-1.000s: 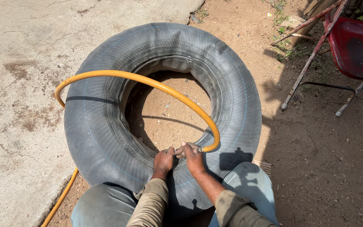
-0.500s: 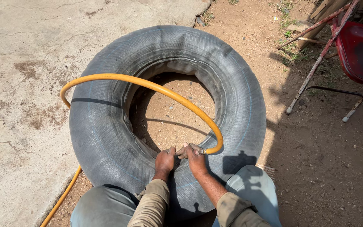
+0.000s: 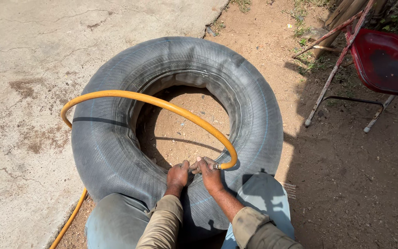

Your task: The person manipulates a valve component by hand and then uses a yellow air hose to apply air to the valve stem of a large rubber inner tube.

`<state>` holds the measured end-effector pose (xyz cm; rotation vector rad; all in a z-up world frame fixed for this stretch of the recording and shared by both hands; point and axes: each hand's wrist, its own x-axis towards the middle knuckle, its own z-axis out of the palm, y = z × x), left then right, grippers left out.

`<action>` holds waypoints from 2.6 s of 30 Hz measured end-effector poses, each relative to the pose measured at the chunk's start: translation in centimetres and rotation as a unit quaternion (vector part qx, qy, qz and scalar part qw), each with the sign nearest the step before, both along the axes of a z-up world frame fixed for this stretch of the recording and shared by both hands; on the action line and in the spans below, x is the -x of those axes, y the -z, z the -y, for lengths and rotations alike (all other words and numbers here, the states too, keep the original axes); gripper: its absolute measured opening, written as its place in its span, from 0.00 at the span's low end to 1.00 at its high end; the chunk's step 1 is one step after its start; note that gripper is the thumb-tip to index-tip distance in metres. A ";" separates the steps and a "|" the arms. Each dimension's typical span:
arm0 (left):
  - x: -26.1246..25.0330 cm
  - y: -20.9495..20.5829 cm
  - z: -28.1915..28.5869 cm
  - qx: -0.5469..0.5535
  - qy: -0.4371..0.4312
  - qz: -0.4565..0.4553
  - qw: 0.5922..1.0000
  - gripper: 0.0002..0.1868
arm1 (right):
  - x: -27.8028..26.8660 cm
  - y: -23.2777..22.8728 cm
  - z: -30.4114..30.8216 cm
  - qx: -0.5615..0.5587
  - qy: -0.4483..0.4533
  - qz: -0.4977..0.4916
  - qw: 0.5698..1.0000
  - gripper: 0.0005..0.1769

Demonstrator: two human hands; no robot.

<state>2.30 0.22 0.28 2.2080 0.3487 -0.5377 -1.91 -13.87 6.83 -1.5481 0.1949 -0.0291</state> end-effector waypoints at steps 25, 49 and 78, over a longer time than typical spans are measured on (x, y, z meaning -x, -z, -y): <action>-2.2 2.0 -0.4 0.019 0.012 -0.010 1.000 0.41 | -1.4 0.2 -0.1 0.087 0.013 0.036 0.996 0.22; -0.9 -0.6 -1.4 0.027 -0.017 0.016 0.999 0.38 | -2.7 0.9 -1.7 0.003 -0.026 0.055 0.998 0.19; -1.3 -3.6 -1.8 0.079 -0.055 -0.012 0.995 0.38 | -4.4 1.7 -3.5 -0.025 -0.002 0.034 0.999 0.24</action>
